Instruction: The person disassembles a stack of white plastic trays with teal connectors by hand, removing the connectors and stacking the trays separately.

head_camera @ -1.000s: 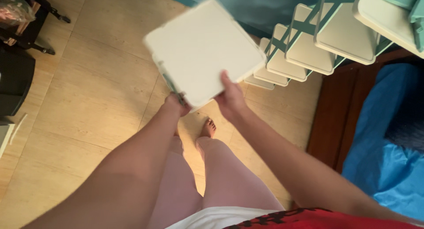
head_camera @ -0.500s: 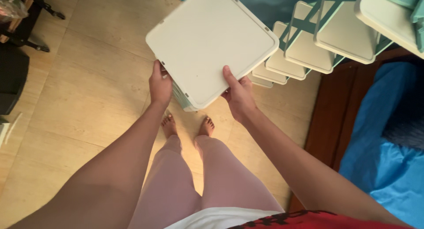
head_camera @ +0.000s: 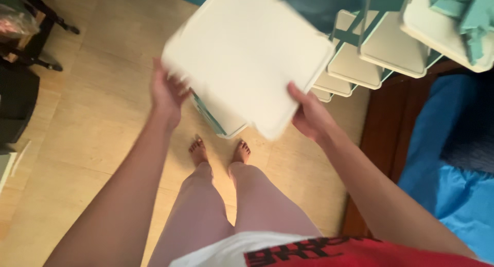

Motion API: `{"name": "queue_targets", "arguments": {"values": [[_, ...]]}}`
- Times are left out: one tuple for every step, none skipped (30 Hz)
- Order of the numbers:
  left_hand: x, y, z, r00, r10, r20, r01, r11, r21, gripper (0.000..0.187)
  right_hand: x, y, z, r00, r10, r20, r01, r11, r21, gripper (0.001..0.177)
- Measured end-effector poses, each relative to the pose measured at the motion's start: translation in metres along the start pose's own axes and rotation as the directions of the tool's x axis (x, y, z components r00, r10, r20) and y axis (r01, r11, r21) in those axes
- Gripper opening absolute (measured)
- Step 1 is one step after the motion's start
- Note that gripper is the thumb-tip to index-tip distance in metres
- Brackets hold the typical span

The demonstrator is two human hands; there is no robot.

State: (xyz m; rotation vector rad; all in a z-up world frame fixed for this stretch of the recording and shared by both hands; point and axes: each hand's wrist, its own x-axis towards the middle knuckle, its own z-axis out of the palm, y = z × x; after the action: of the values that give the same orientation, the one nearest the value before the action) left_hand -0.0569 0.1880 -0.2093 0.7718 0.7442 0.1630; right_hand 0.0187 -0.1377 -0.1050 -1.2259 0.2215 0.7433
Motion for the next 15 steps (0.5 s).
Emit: {"name": "queue_targets", "arguments": {"values": [[-0.018,0.012,-0.001,0.992,-0.037,0.120,0.040,0.999,-0.027,0.059,-0.017,-0.005,0.002,0.999,0.041,0.007,-0.041,0.998,-0.052,0.065],[-0.036,0.028,-0.005,0.969,-0.063,0.238,0.076,0.996,-0.043,0.058,-0.030,-0.010,0.005,0.997,0.079,0.021,-0.077,0.992,-0.100,0.065],[-0.053,0.041,-0.008,0.932,-0.088,0.352,0.113,0.992,-0.052,0.058,-0.040,-0.013,0.008,0.993,0.117,0.033,-0.111,0.983,-0.149,0.065],[-0.068,0.053,-0.010,0.921,-0.114,0.372,0.112,0.993,0.027,0.059,-0.045,-0.016,0.011,0.993,0.120,0.017,-0.114,0.973,-0.199,0.065],[-0.082,0.065,-0.016,0.911,-0.142,0.388,0.109,0.988,0.106,0.059,-0.048,-0.018,0.015,0.993,0.121,0.000,-0.117,0.961,-0.249,0.064],[-0.093,0.070,-0.016,0.897,-0.173,0.407,0.107,0.978,0.182,0.060,-0.051,-0.021,0.015,0.993,0.118,-0.027,-0.121,0.946,-0.299,0.064],[-0.100,0.073,-0.014,0.907,-0.174,0.383,0.082,0.966,0.243,0.059,-0.051,-0.022,0.016,0.997,0.081,-0.018,-0.083,0.946,-0.315,0.063],[-0.105,0.078,-0.015,0.919,-0.169,0.357,0.057,0.951,0.304,0.060,-0.049,-0.021,0.019,0.999,0.044,-0.006,-0.044,0.943,-0.329,0.062],[-0.107,0.082,-0.015,0.930,-0.162,0.330,0.033,0.931,0.364,0.064,-0.046,-0.022,0.021,1.000,0.008,0.006,-0.005,0.939,-0.343,0.062],[-0.108,0.085,-0.018,0.939,-0.157,0.307,0.041,0.935,0.352,0.065,-0.041,-0.023,0.025,1.000,-0.004,-0.007,0.001,0.932,-0.362,0.062],[-0.106,0.089,-0.021,0.946,-0.153,0.285,0.049,0.939,0.340,0.065,-0.035,-0.023,0.029,1.000,-0.016,-0.021,0.007,0.924,-0.382,0.062],[-0.104,0.092,-0.024,0.953,-0.150,0.262,0.059,0.943,0.327,0.065,-0.032,-0.025,0.033,0.999,-0.028,-0.036,0.011,0.916,-0.401,0.062],[-0.100,0.095,-0.026,0.954,-0.139,0.265,0.047,0.944,0.325,0.066,-0.029,-0.026,0.036,0.999,-0.029,-0.028,0.016,0.926,-0.378,0.062],[-0.097,0.096,-0.027,0.954,-0.131,0.269,0.038,0.945,0.325,0.067,-0.029,-0.029,0.037,0.999,-0.029,-0.024,0.018,0.935,-0.355,0.062],[-0.095,0.096,-0.027,0.954,-0.124,0.272,0.030,0.946,0.324,0.067,-0.030,-0.031,0.038,0.999,-0.029,-0.019,0.021,0.943,-0.331,0.061]]}}
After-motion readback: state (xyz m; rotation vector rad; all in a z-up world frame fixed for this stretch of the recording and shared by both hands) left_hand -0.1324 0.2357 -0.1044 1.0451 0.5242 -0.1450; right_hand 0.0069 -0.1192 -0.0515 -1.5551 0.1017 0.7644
